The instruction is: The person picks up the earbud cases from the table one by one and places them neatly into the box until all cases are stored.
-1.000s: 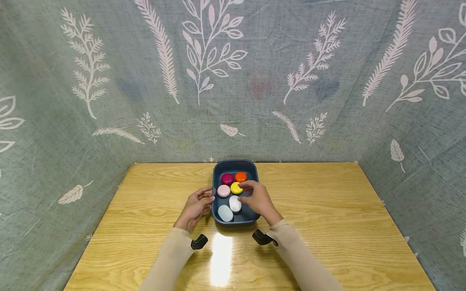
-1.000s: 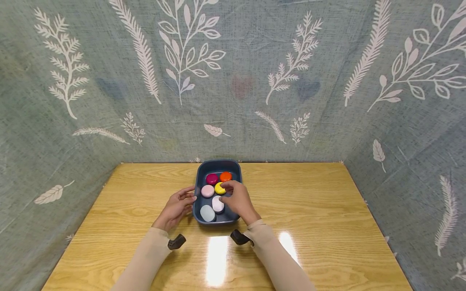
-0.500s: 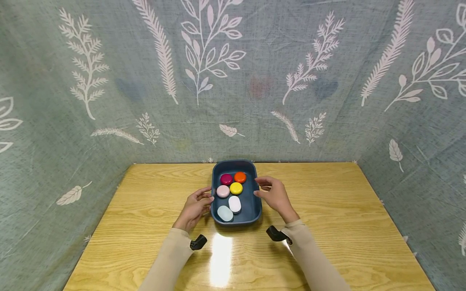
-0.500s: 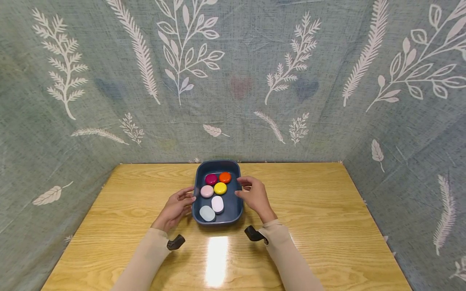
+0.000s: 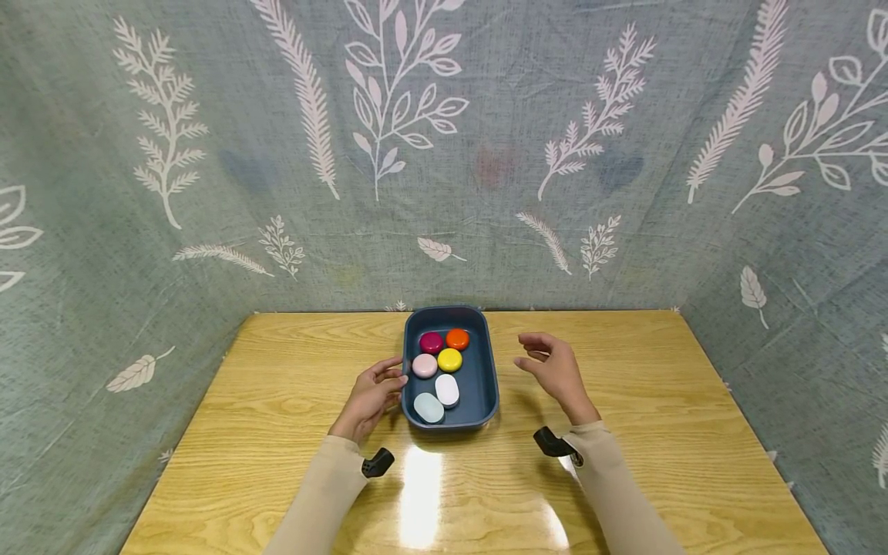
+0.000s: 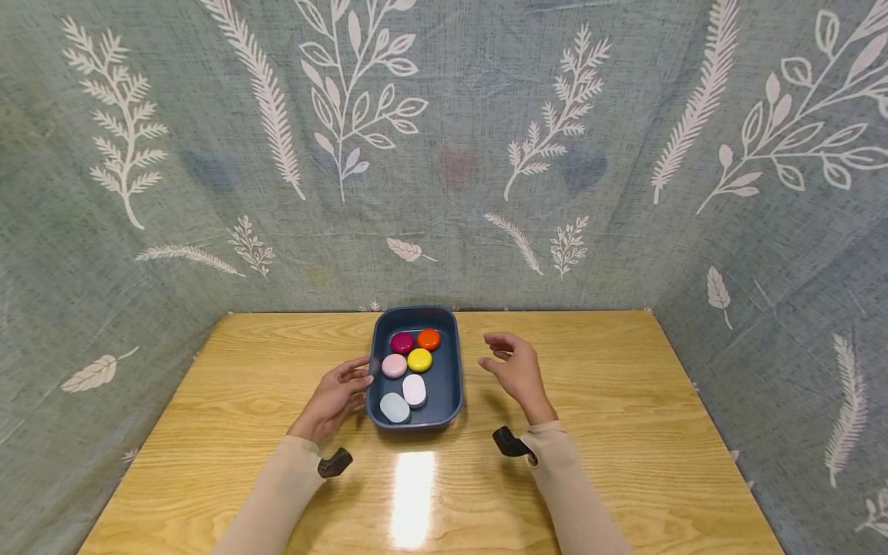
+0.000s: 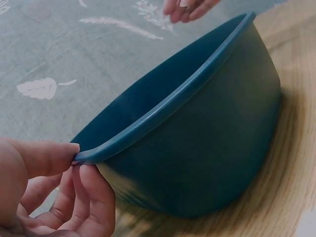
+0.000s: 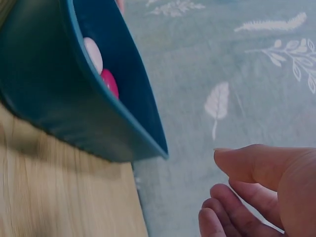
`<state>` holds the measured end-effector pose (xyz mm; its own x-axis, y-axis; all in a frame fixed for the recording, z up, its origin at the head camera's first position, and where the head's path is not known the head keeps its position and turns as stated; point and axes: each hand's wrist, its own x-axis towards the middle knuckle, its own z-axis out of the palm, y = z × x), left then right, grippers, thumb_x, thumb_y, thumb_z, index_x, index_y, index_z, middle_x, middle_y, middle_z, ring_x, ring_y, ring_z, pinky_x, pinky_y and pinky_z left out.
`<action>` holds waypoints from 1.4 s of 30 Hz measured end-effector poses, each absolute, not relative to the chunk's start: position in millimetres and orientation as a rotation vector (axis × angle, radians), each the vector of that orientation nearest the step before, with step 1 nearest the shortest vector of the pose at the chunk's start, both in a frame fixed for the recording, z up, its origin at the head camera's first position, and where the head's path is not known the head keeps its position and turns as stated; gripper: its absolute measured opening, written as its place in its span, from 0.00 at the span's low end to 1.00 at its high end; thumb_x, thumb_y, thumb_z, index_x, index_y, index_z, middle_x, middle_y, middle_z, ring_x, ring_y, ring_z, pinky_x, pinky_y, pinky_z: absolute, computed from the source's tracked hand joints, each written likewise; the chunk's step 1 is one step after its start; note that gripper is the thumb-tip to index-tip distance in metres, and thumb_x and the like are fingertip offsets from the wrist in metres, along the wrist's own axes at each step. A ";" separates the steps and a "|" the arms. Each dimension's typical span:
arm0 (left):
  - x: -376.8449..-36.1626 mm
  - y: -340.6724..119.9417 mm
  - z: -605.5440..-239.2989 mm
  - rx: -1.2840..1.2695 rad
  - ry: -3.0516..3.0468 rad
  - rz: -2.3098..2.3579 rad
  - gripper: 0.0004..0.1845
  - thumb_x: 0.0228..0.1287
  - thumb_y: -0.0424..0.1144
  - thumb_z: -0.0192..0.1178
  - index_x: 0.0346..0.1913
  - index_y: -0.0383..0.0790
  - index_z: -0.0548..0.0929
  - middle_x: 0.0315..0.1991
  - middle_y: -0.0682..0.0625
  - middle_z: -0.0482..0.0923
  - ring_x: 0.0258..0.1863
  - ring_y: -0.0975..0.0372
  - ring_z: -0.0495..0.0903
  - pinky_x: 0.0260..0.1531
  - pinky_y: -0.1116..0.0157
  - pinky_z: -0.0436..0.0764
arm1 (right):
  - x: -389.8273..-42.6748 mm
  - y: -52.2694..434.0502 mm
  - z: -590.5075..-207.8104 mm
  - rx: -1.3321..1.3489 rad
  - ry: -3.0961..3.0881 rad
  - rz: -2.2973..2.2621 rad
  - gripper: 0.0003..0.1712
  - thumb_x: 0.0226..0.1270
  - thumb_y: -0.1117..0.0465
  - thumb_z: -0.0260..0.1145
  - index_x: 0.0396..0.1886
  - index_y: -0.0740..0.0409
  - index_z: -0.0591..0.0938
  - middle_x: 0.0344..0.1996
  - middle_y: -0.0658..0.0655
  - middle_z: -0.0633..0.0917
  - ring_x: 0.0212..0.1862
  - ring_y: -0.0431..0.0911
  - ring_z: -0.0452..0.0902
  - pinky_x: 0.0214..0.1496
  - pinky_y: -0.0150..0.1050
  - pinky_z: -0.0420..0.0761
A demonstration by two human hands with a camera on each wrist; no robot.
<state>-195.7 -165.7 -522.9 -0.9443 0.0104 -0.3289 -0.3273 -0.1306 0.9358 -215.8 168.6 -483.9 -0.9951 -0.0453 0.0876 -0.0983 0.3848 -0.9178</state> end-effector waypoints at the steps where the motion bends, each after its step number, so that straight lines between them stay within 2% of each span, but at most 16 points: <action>1: -195.6 -165.7 -523.2 -0.358 1.903 2.177 0.28 0.76 0.25 0.59 0.76 0.32 0.71 0.47 0.48 0.75 0.35 0.66 0.78 0.33 0.72 0.80 | -215.6 171.5 -484.1 0.129 -2.574 1.703 0.23 0.68 0.74 0.73 0.61 0.71 0.82 0.60 0.71 0.83 0.64 0.65 0.78 0.68 0.54 0.79; 19: -198.7 -165.4 -524.9 -0.377 1.901 2.172 0.27 0.75 0.26 0.60 0.75 0.34 0.73 0.47 0.47 0.75 0.34 0.64 0.79 0.33 0.71 0.81 | -212.5 217.9 -491.3 0.007 -2.615 1.656 0.24 0.72 0.70 0.71 0.65 0.71 0.80 0.65 0.71 0.80 0.67 0.63 0.76 0.69 0.47 0.79; 27: -199.4 -166.0 -525.7 -0.390 1.901 2.163 0.27 0.75 0.25 0.60 0.75 0.36 0.73 0.47 0.48 0.75 0.35 0.65 0.78 0.34 0.71 0.81 | -207.6 233.8 -496.1 -0.032 -2.604 1.637 0.25 0.73 0.69 0.71 0.66 0.72 0.79 0.64 0.72 0.80 0.66 0.65 0.76 0.64 0.33 0.80; 34: -199.0 -165.7 -526.8 -0.394 1.907 2.161 0.27 0.76 0.26 0.60 0.75 0.36 0.74 0.48 0.47 0.75 0.36 0.64 0.78 0.34 0.70 0.81 | -204.2 251.6 -504.6 -0.061 -2.605 1.620 0.25 0.74 0.69 0.70 0.67 0.73 0.78 0.65 0.72 0.80 0.66 0.65 0.76 0.56 0.18 0.76; 42: -197.3 -166.2 -527.9 -0.391 1.893 2.173 0.27 0.76 0.26 0.60 0.75 0.36 0.74 0.47 0.48 0.75 0.36 0.64 0.78 0.34 0.70 0.81 | -200.4 267.1 -512.9 -0.086 -2.607 1.577 0.24 0.74 0.69 0.69 0.66 0.74 0.78 0.64 0.73 0.80 0.65 0.65 0.76 0.54 0.15 0.73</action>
<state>-197.3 -166.2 -527.9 -0.9373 0.0001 -0.3486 -0.3453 -0.1374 0.9284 -200.4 267.1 -512.9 -0.9941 0.0964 0.0504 0.0002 0.4643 -0.8857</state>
